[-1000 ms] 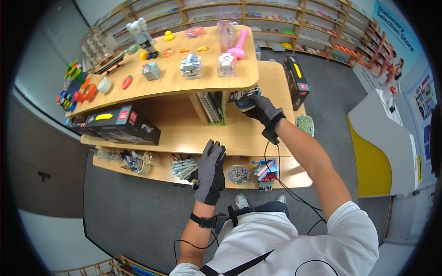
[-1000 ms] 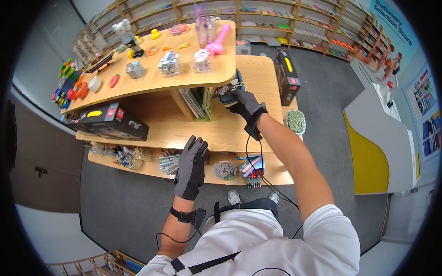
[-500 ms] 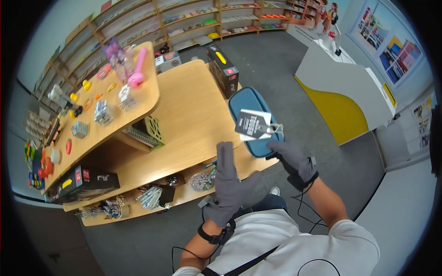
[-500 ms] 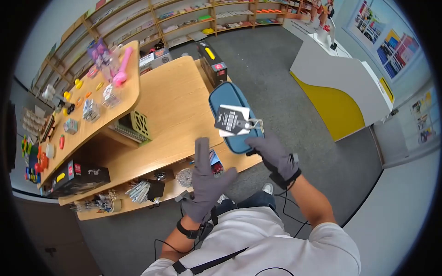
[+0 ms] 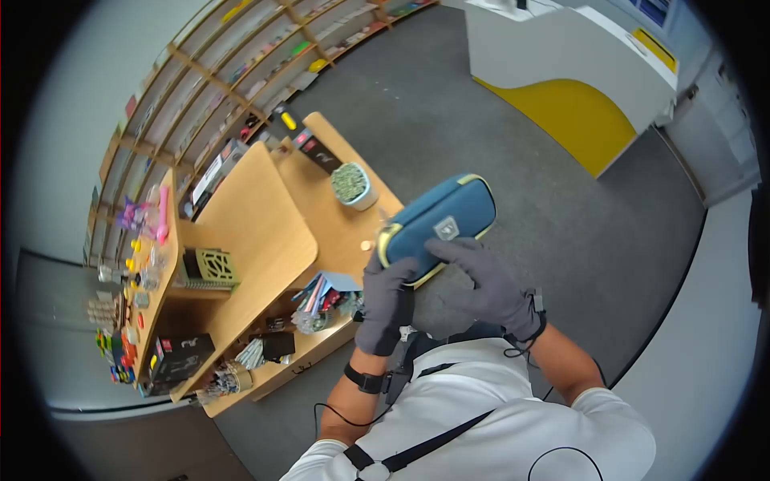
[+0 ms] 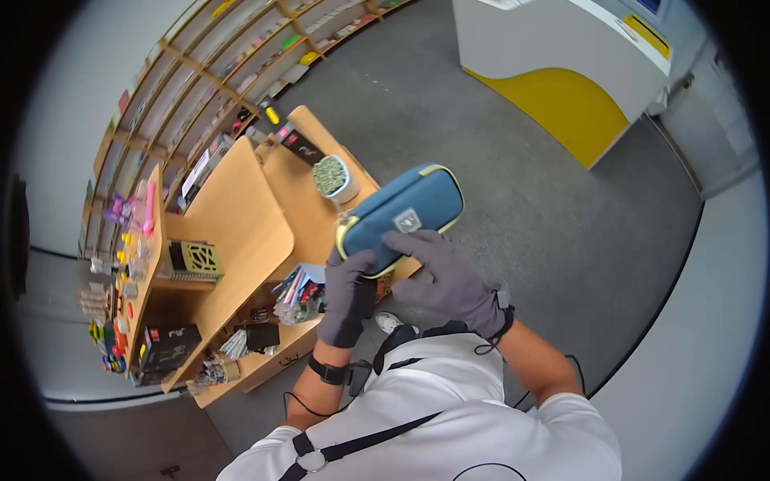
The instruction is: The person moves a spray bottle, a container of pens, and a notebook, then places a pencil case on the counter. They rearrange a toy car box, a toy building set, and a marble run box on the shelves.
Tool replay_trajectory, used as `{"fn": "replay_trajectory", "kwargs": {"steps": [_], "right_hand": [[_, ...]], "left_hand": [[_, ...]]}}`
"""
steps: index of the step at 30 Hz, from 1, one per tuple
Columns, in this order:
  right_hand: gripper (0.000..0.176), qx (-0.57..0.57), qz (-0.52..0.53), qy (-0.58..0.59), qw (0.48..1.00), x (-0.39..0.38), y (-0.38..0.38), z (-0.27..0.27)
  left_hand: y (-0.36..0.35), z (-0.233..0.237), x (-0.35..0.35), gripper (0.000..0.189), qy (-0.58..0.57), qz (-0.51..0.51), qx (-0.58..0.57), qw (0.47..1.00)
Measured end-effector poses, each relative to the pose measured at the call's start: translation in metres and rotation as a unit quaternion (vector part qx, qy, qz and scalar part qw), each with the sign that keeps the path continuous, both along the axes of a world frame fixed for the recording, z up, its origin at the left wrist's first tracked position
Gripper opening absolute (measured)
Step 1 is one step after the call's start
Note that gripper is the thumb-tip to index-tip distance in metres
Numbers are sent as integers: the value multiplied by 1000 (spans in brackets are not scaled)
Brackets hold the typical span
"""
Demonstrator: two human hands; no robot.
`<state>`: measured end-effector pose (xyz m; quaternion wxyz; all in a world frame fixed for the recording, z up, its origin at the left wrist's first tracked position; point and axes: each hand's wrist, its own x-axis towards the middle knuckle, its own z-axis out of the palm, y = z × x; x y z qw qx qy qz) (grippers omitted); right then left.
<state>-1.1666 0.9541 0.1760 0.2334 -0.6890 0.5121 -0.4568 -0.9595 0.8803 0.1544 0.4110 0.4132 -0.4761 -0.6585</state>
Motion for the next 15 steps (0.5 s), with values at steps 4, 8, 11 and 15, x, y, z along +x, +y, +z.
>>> {"fn": "replay_trajectory", "kwargs": {"steps": [4,8,11,15], "right_hand": [[63,60,-43,-295,952,-59,8,-13],[61,48,-212,-302,928,-119,11,-19],[57,82,-271,-216,934,-157,4,-14],[52,177,-127,-532,818,-191,-14,-17]], "left_hand": [[4,-18,-16,36,-168,-23,-191,967],[-3,-4,-64,31,50,46,64,996],[-3,2,-93,30,198,74,256,943],[-19,5,-127,30,165,32,212,963]]}}
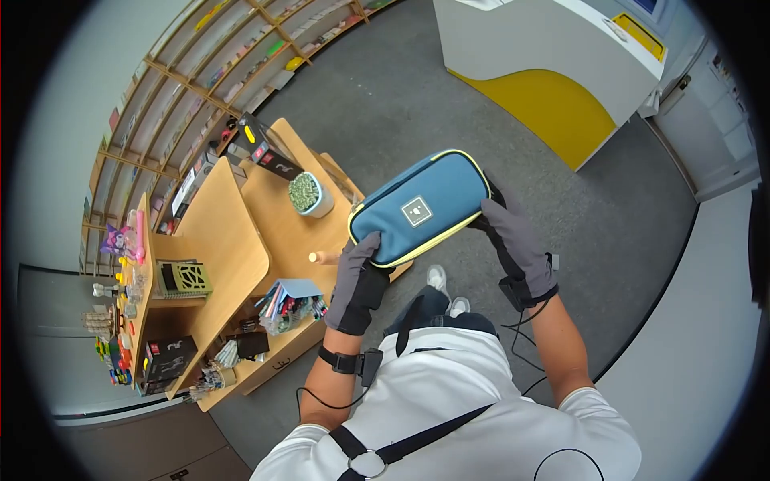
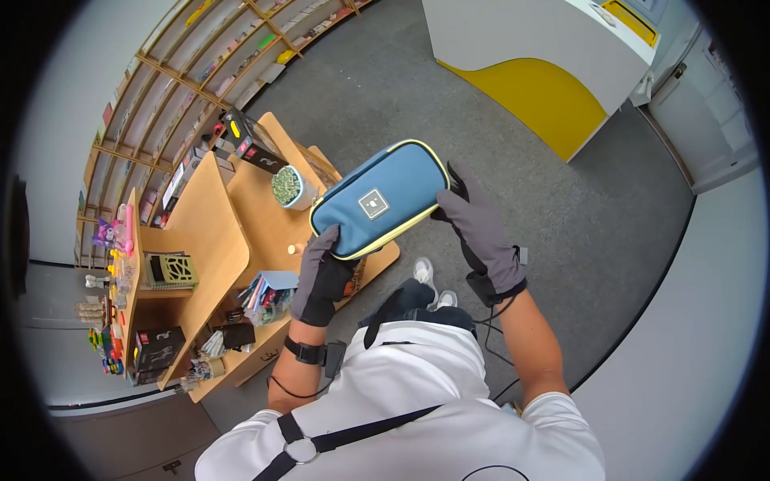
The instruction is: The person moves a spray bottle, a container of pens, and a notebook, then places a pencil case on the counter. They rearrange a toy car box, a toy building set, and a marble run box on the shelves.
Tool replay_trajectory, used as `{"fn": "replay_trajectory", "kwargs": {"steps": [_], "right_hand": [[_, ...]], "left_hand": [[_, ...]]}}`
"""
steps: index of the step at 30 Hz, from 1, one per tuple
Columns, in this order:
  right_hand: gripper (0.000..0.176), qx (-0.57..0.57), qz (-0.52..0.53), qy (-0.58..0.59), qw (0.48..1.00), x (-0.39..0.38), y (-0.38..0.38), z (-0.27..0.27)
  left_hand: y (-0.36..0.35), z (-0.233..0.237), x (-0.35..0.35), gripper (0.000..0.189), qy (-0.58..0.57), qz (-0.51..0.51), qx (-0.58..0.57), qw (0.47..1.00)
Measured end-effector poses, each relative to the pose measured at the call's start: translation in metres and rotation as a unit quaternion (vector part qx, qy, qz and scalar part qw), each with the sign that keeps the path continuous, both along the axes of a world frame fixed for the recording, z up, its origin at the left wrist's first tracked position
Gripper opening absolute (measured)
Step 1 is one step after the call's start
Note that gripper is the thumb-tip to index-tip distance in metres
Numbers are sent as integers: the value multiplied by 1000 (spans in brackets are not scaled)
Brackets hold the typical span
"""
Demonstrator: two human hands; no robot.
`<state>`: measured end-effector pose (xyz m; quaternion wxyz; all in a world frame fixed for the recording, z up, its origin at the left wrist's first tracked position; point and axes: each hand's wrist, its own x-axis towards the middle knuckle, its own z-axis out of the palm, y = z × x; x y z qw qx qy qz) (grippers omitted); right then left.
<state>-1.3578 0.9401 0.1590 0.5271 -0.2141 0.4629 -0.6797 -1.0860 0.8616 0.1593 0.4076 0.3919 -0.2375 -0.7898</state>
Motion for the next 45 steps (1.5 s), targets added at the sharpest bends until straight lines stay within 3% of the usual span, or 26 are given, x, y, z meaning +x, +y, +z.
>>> {"fn": "replay_trajectory", "kwargs": {"steps": [3,5,7,9,11,13,15,16,18,19,23,25,26,28,29,32,33,36,41,44,45], "right_hand": [[46,16,17,-13,1000,-22,-15,-3],[43,28,21,-13,999,-41,-25,-11],[35,60,17,-39,997,-62,-35,-33],[32,85,11,-43,995,-80,-45,-46],[29,56,14,59,997,-92,-58,-51],[28,44,9,122,992,-105,-72,-55],[31,98,24,-22,995,-131,-97,-53],[32,128,27,-97,987,-143,-102,-48],[35,128,20,-81,988,-161,-110,-30],[37,121,30,-77,989,-167,-120,-18],[44,111,15,-78,991,-205,-165,-19],[46,116,-12,-85,990,-228,-174,-36],[47,152,28,-12,988,-242,-180,-47],[50,225,113,132,959,-267,-191,-62],[50,221,105,131,961,-276,-198,-66],[57,242,198,19,950,-302,-218,-79],[57,241,200,17,950,-315,-229,-78],[66,154,181,198,951,-354,-257,-71],[82,26,245,191,950,-459,-299,-60],[82,58,390,319,861,-521,-321,-28],[82,58,394,317,861,-536,-326,-22]], "left_hand": [[-14,-6,-17,31,-48,-41,-71,995],[-26,-26,-26,33,-168,-101,-186,963],[-43,-38,-39,34,-215,-133,-238,938],[-66,-44,-47,41,-131,-155,-74,976],[-82,-53,-73,44,-76,-169,12,983],[-86,-39,-114,52,-83,-100,-11,991],[-121,-37,-155,56,-64,-79,-41,994],[-137,-39,-170,56,-18,-96,5,995],[-160,-43,-193,57,65,-129,104,984],[-172,-46,-202,57,74,-140,98,982],[-226,-58,-220,56,-30,-192,-33,980],[-246,-58,-230,51,-198,-217,-123,948],[-251,-59,-240,51,-197,-231,-129,944],[-259,-60,-254,48,-300,-209,-197,910],[-265,-61,-261,48,-300,-214,-204,907],[-274,-64,-279,46,-291,-178,-26,940],[-277,-65,-288,46,-293,-177,-26,939],[-287,-62,-315,48,-335,-228,-27,914],[-308,-56,-397,41,-276,-137,-136,941],[-322,-53,-431,42,-274,-211,-137,928],[-324,-52,-443,43,-274,-224,-135,925]]}}
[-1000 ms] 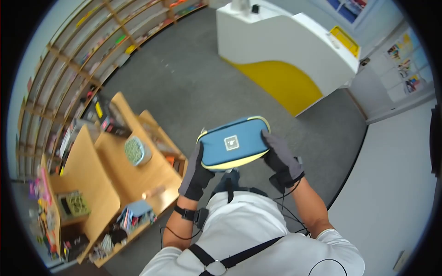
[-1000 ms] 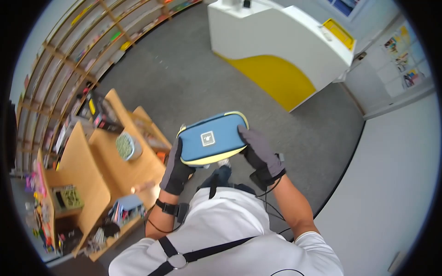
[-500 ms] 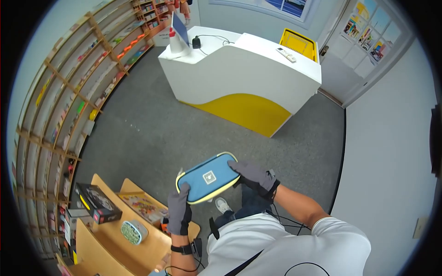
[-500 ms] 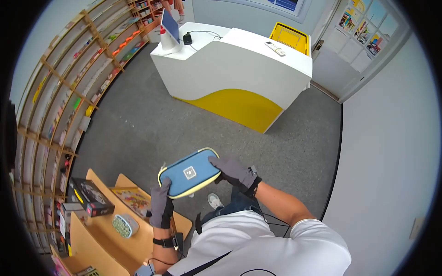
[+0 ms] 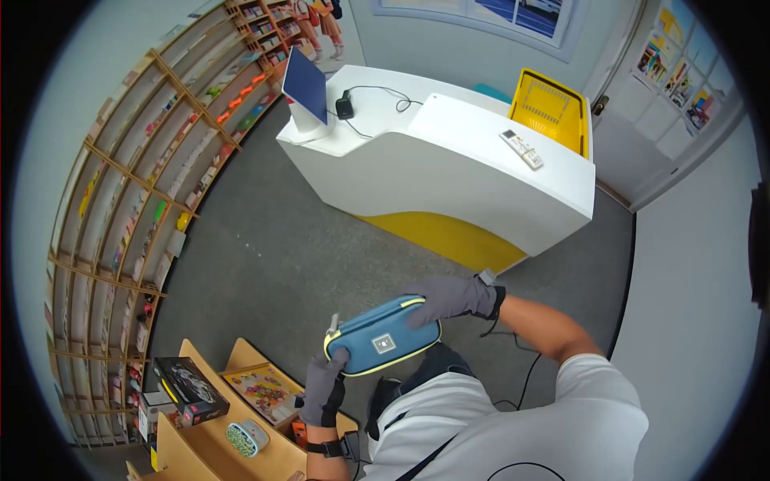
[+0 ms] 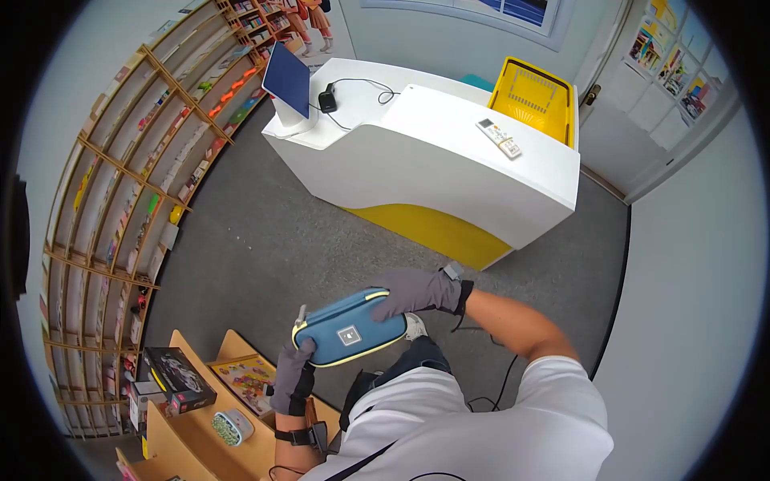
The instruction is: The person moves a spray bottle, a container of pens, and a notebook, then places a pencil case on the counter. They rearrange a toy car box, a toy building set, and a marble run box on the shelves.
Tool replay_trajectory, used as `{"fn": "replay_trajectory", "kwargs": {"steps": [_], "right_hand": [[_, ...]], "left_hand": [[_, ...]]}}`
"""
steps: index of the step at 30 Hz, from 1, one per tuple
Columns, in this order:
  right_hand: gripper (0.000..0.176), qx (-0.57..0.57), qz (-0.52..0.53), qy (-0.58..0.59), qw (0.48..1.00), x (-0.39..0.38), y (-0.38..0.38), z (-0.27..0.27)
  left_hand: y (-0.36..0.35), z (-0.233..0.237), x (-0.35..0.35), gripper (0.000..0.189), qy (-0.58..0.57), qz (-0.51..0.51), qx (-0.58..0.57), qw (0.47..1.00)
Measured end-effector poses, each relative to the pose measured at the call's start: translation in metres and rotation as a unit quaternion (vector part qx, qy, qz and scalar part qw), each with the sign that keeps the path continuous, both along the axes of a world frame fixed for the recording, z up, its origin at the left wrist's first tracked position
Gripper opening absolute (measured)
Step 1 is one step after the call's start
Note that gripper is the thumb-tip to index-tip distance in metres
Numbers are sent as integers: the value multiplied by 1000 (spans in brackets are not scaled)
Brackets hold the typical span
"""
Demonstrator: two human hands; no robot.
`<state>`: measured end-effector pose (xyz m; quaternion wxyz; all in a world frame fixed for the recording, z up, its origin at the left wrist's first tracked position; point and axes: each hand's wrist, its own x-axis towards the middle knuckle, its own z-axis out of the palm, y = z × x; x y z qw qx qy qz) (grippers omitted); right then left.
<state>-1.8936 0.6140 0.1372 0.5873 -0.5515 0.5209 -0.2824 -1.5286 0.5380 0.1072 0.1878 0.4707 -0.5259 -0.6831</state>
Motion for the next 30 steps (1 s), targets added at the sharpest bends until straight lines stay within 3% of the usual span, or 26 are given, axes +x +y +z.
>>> {"fn": "replay_trajectory", "kwargs": {"steps": [3,5,7,9,11,15,18,22,26,30], "right_hand": [[71,48,-40,118,991,-42,-20,19],[66,-43,-206,93,973,-79,-28,10],[64,-166,-355,214,895,-127,-43,0],[59,-194,-432,187,861,-164,-48,35],[58,-211,-454,137,855,-191,-50,70],[58,-235,-466,165,837,-236,-59,87],[60,-252,-472,271,800,-260,-66,75],[64,-228,-464,310,798,-278,-71,47],[72,-170,-468,274,823,-284,-71,37],[73,-182,-471,275,818,-253,-68,63]], "left_hand": [[-3,3,-47,45,15,54,-83,995],[-13,-5,-52,47,-1,85,-74,994],[-16,-23,-37,50,-48,118,-11,992],[-13,-41,-18,50,-55,122,16,991],[-7,-55,6,49,-68,132,62,987],[5,-81,34,48,-94,182,93,974],[12,-93,37,48,-78,214,107,968],[18,-103,36,49,-59,229,123,964],[21,-111,29,48,-54,234,124,963],[19,-113,23,49,-45,244,128,960]]}}
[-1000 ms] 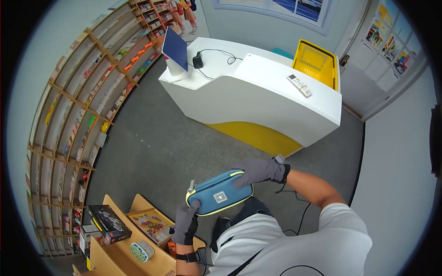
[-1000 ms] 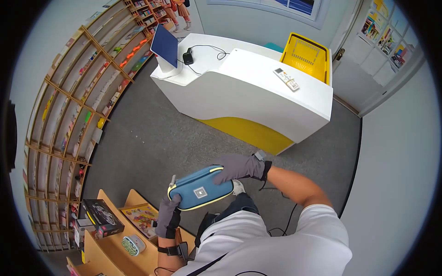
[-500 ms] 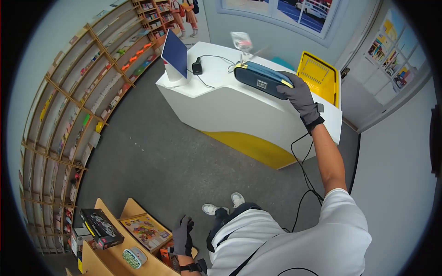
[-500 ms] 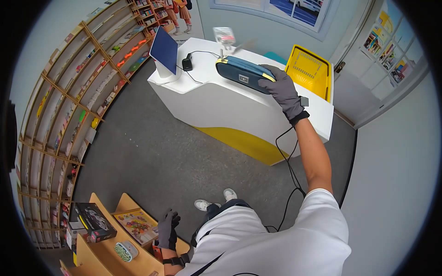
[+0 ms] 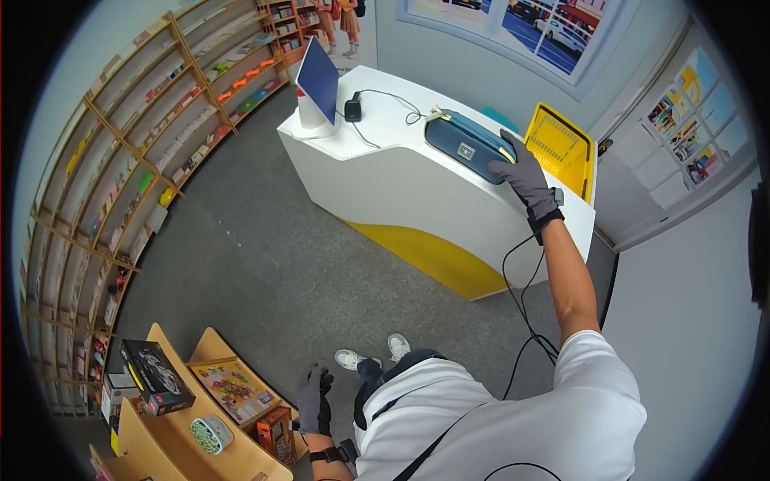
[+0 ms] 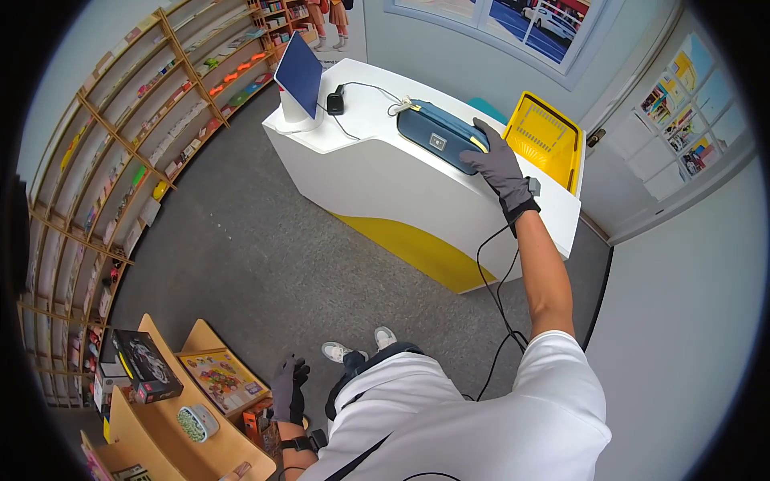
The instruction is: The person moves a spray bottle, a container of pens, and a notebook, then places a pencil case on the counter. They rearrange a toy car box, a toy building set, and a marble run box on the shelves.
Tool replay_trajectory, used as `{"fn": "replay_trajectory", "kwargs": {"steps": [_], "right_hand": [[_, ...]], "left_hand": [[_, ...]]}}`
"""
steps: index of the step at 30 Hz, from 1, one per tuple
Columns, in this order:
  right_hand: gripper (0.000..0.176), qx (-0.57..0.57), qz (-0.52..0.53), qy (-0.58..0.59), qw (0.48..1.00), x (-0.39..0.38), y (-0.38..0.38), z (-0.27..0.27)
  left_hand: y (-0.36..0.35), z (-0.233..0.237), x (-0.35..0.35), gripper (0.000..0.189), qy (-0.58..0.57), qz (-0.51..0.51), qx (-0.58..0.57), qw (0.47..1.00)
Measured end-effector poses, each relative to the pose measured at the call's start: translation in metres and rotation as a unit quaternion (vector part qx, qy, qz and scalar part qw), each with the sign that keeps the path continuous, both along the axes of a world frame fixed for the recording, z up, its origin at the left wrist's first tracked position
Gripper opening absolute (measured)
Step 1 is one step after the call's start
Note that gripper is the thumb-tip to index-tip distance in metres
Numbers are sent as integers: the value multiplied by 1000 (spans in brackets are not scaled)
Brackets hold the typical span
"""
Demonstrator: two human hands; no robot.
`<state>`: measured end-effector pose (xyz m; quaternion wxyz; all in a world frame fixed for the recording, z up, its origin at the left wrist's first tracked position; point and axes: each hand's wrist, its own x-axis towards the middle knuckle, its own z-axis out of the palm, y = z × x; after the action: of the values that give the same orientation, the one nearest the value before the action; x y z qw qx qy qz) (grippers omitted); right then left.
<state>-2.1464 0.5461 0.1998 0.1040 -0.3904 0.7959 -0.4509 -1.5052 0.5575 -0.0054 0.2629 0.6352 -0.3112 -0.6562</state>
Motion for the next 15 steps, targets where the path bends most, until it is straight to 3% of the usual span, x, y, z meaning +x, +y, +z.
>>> {"fn": "replay_trajectory", "kwargs": {"steps": [1,5,8,15], "right_hand": [[73,0,1,1,1000,-2,0,-6],[70,-155,-8,190,969,-12,-1,-35],[72,-1,9,-4,1000,0,12,-10],[68,61,10,-3,998,-26,18,-18]], "left_hand": [[0,0,-2,49,6,8,3,1000],[-3,8,-11,49,9,13,-7,1000],[-3,14,-18,48,10,11,-13,1000],[-3,7,-13,47,0,-6,-25,1000]]}}
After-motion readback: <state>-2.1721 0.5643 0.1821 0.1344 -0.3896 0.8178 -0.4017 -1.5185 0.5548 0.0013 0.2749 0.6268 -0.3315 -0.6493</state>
